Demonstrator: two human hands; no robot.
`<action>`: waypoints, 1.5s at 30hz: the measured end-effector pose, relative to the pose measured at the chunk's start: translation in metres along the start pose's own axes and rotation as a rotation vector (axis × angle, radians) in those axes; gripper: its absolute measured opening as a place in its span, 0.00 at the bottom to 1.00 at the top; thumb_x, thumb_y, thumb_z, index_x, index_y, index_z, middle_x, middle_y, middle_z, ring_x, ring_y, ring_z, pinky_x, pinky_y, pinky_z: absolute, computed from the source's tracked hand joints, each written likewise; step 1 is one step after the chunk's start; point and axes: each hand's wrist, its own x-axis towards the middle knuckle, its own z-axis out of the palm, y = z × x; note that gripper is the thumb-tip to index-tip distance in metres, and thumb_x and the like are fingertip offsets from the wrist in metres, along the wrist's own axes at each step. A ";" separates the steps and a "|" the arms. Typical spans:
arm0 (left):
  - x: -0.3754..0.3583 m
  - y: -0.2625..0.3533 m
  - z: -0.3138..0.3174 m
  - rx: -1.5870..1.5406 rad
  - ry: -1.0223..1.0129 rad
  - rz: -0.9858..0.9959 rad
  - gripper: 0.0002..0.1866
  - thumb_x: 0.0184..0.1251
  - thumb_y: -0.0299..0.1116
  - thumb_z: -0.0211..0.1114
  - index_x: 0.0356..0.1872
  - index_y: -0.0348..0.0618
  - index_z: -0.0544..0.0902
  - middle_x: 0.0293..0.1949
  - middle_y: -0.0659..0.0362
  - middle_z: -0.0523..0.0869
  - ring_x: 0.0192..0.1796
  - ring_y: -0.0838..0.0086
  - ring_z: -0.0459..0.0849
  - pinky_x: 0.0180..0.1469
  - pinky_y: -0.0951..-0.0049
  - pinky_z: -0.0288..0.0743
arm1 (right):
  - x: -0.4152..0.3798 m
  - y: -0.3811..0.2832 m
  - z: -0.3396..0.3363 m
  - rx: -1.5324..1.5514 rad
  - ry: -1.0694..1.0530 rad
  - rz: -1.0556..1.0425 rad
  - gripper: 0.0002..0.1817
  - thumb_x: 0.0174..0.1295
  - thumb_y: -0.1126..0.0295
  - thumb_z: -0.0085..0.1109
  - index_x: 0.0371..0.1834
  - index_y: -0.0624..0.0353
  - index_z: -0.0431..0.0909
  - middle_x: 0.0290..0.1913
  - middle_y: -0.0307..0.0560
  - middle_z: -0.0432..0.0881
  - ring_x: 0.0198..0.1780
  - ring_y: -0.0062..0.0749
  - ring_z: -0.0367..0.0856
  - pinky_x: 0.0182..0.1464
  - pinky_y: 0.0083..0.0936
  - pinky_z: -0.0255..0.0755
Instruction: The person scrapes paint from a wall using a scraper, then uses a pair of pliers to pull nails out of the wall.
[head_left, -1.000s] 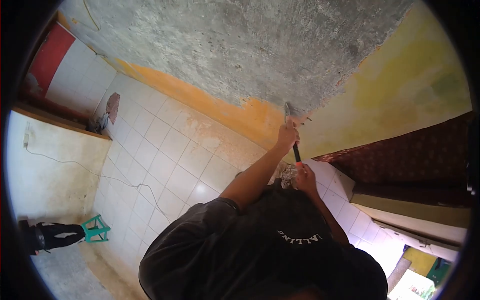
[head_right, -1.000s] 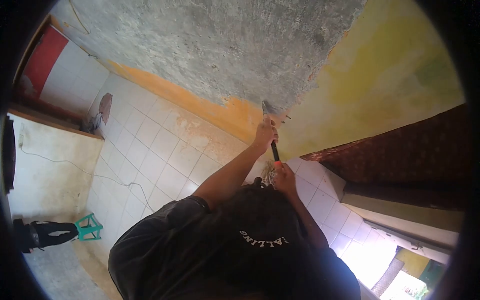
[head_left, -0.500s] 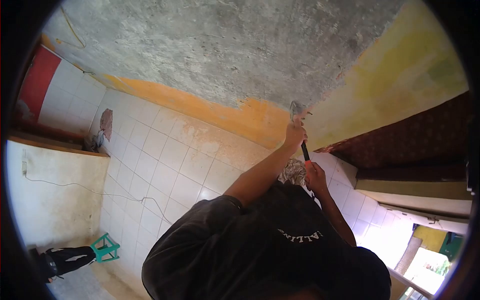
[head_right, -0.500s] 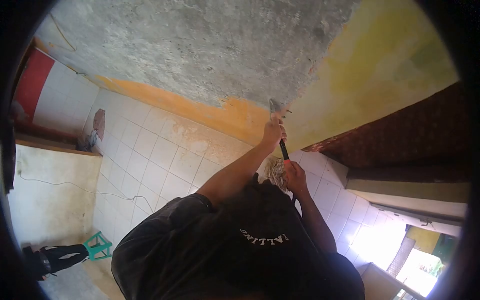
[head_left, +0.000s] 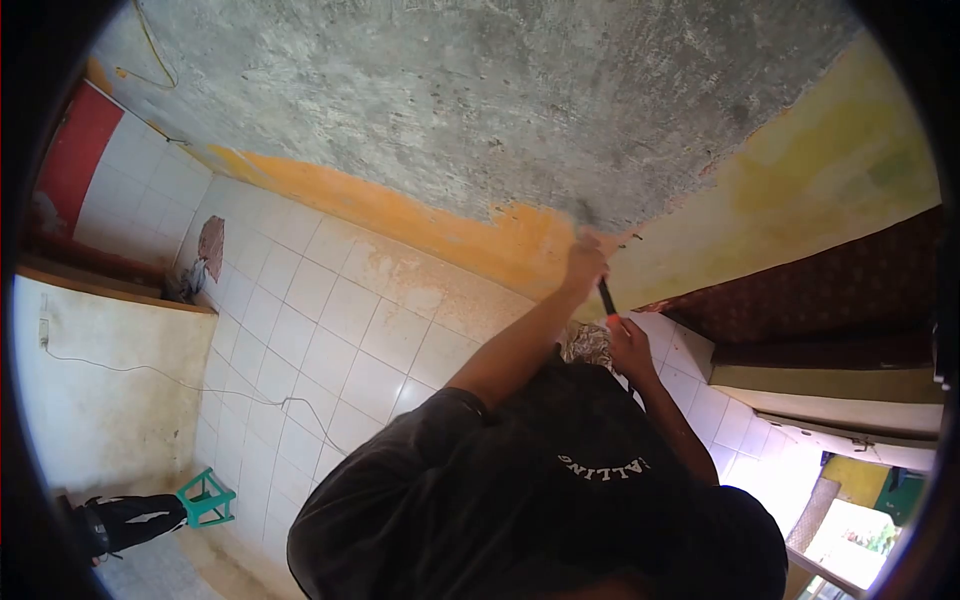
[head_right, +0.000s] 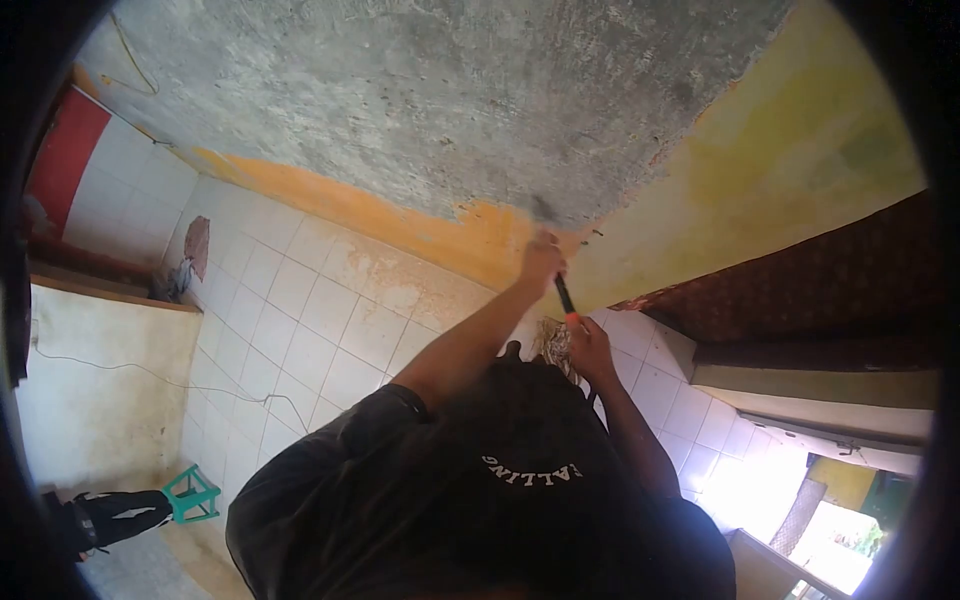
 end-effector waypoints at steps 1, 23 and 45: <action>0.011 0.016 -0.015 -0.040 0.109 0.016 0.22 0.76 0.55 0.44 0.35 0.45 0.69 0.14 0.63 0.66 0.12 0.72 0.68 0.17 0.70 0.66 | 0.007 -0.031 0.015 0.017 -0.033 -0.002 0.18 0.70 0.55 0.53 0.44 0.61 0.77 0.18 0.34 0.67 0.18 0.17 0.66 0.21 0.21 0.60; -0.023 0.027 0.013 0.077 0.072 -0.179 0.25 0.74 0.60 0.43 0.37 0.45 0.66 0.15 0.65 0.61 0.14 0.76 0.63 0.19 0.70 0.63 | -0.027 -0.014 0.035 -0.091 0.150 0.127 0.16 0.71 0.57 0.52 0.42 0.60 0.79 0.20 0.39 0.73 0.21 0.20 0.71 0.24 0.26 0.66; -0.008 0.036 -0.009 0.055 0.234 -0.160 0.21 0.76 0.55 0.42 0.40 0.45 0.67 0.16 0.62 0.65 0.15 0.73 0.66 0.20 0.66 0.65 | -0.009 -0.032 0.045 0.001 0.131 0.140 0.21 0.71 0.49 0.50 0.38 0.57 0.78 0.16 0.33 0.66 0.15 0.16 0.64 0.15 0.21 0.54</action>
